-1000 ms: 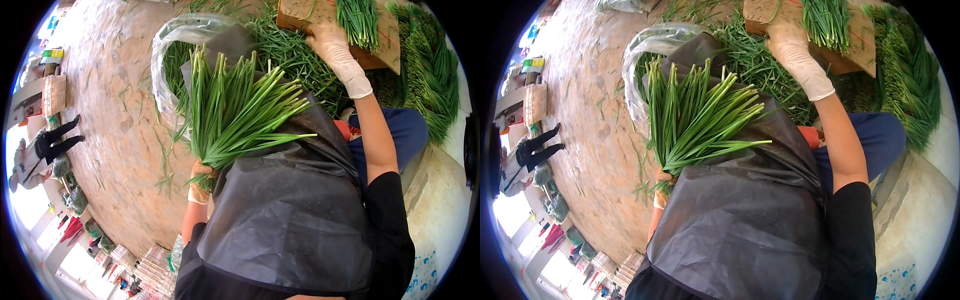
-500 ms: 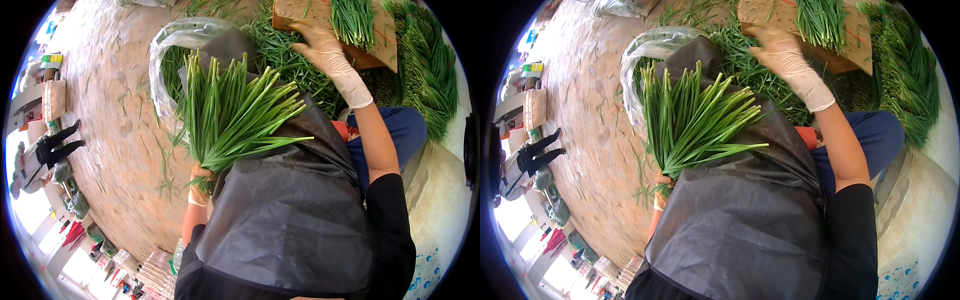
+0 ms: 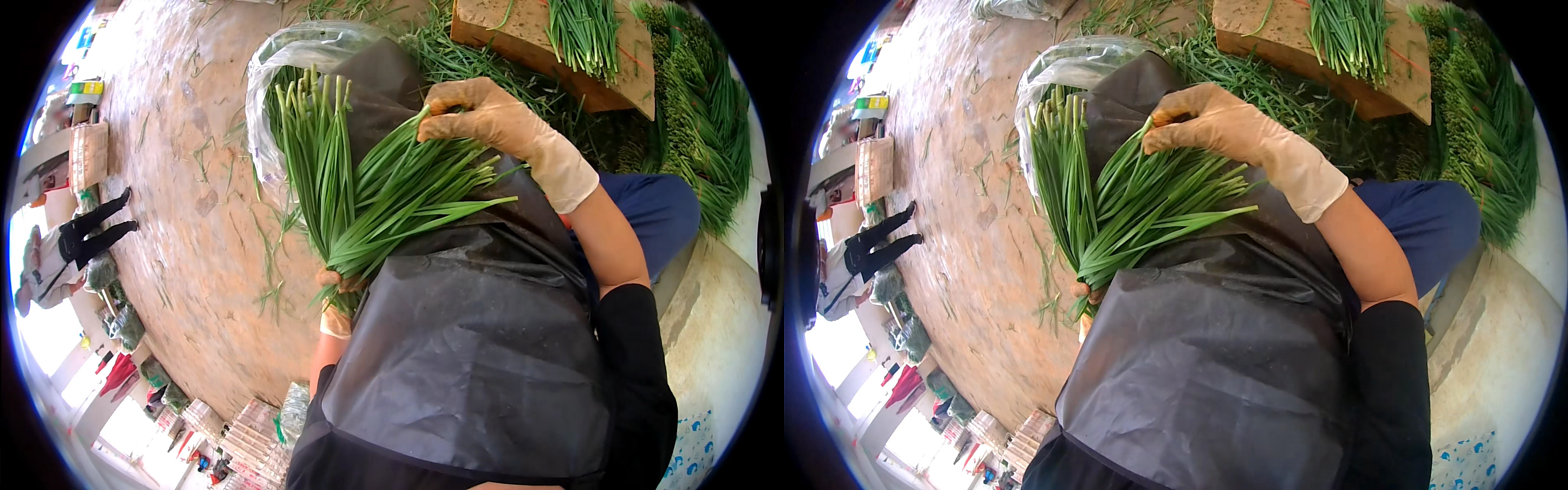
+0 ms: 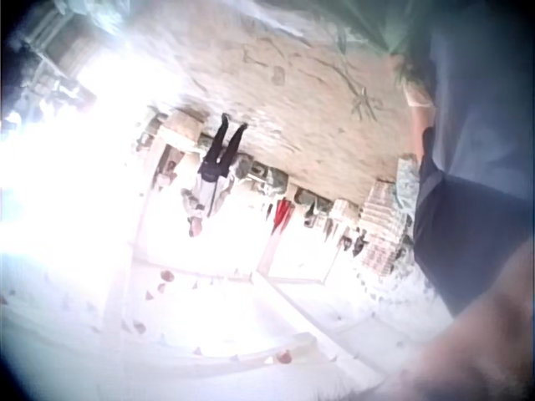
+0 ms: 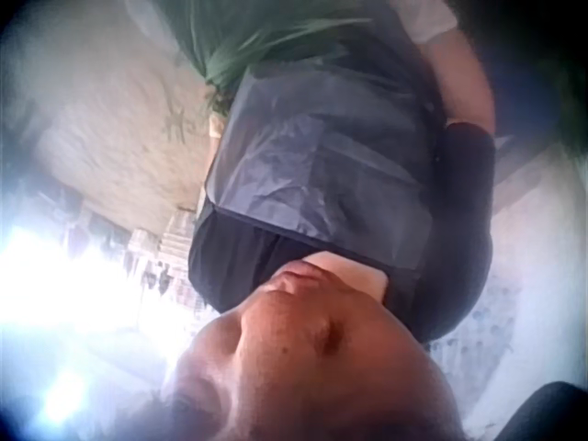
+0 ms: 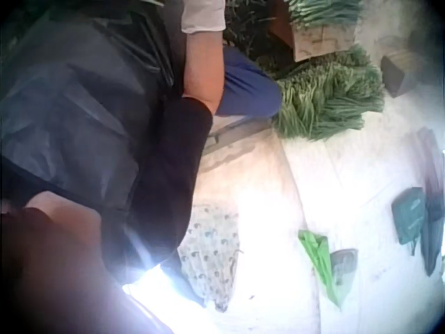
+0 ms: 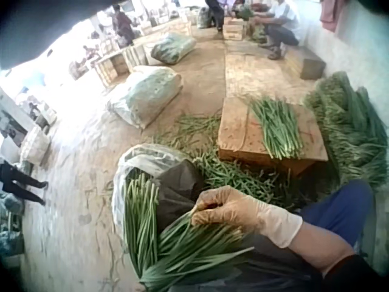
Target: The person takes bundles of chives from a plastic bag, sorts through the stalks by hand, and picks off damaged leaves while aligning the bunch.
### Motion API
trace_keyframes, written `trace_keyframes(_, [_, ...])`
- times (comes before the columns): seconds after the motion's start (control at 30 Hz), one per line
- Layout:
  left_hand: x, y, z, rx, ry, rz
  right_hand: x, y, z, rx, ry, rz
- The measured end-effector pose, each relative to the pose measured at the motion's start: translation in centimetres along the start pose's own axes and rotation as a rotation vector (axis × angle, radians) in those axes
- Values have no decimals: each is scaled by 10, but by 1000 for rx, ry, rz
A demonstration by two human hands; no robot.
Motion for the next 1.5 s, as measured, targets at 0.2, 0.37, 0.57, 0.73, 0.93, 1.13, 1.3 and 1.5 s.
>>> trace_keyframes(0.2, [-8, -2, -6, 8, 21, -2, -70, -62, 36, -104, -561, -703])
trace_keyframes(0.37, [-14, -3, -5, -6, 34, -2, -40, -47, 22, -501, 90, 1078])
trace_keyframes(0.57, [-32, 13, -4, -10, 91, 19, -9, -3, -40, -67, -20, 634])
trace_keyframes(0.73, [-64, 60, 10, -50, 196, 85, -36, -46, -12, -403, 127, 813])
trace_keyframes(0.93, [-109, 64, 28, 75, -62, 26, 48, 73, -6, 84, -209, 950])
trace_keyframes(1.13, [-169, 184, -3, 47, -153, -450, 17, 51, -45, 52, -426, 466])
trace_keyframes(1.3, [-260, 198, -68, 638, 438, -879, 40, -79, 19, -333, -425, -351])
trace_keyframes(1.5, [-227, 235, -210, 808, 375, -837, 61, -128, 57, -296, -493, -798])
Point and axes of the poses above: each hand's wrist, its own z-axis away from the middle knuckle, its own y-axis out of the palm, x = y × z, the point moved 1 cm from there along -z, towards the middle knuckle, and after that the axes turned 15 degrees about x, right-handed, at the moved point
